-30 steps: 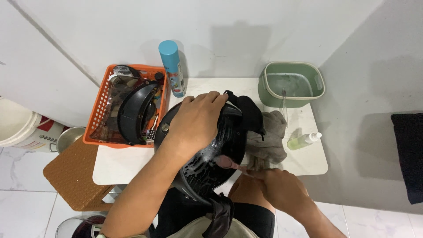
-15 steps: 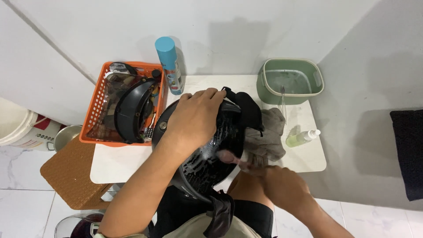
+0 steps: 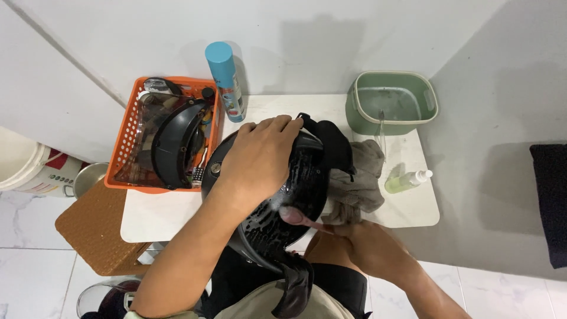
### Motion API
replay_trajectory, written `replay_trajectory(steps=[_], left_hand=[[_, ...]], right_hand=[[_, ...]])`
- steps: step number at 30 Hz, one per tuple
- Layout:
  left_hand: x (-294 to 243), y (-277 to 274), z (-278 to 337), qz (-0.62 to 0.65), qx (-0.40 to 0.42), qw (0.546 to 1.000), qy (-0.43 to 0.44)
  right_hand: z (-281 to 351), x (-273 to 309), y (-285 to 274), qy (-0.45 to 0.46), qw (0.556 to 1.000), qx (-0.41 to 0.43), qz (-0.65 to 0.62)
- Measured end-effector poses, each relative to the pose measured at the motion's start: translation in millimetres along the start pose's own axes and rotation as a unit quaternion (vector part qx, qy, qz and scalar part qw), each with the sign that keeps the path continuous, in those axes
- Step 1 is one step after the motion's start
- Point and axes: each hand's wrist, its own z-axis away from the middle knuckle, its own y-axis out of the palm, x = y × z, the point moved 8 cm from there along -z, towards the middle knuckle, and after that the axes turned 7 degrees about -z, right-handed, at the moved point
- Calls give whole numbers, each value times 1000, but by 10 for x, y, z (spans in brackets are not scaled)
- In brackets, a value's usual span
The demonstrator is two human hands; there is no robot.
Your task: The person scrubs a black motorcycle helmet with a pink toothbrush and soapy water. They hold the helmet with one hand while scrubbing the exterior surface with the other, occasionally dipping the brush into a nearby bucket of water.
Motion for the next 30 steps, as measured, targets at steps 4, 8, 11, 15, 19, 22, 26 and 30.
replay_trajectory(steps=[4,8,11,15,19,22,26,30], left_hand=[[-9,25,23,-3,12,1000,6],[-4,18,30,-11,-1,1000,0],[15,-24,31,4,6,1000,-4],[27,-5,11,-17,-2,1000,-4],[41,-12,37,-1,26,1000,-6],[56,-21,60,-9,27,999,-16],[99,-28,95,-3,46,999,-20],[137,-1,111,-24,38,999,-26]], right_hand=[[-93,-209,-68,149,984,-53,84],[-47,-84,-13,124,992,13,25],[-107,-22,-114,121,992,-23,38],[-70,255,-36,-94,994,17,-56],[-275,-70,-21,59,983,-168,-43],[-62,300,24,98,991,-11,-90],[-457,-247,310,-1,985,-135,-107],[-233,272,224,-64,976,52,-199]])
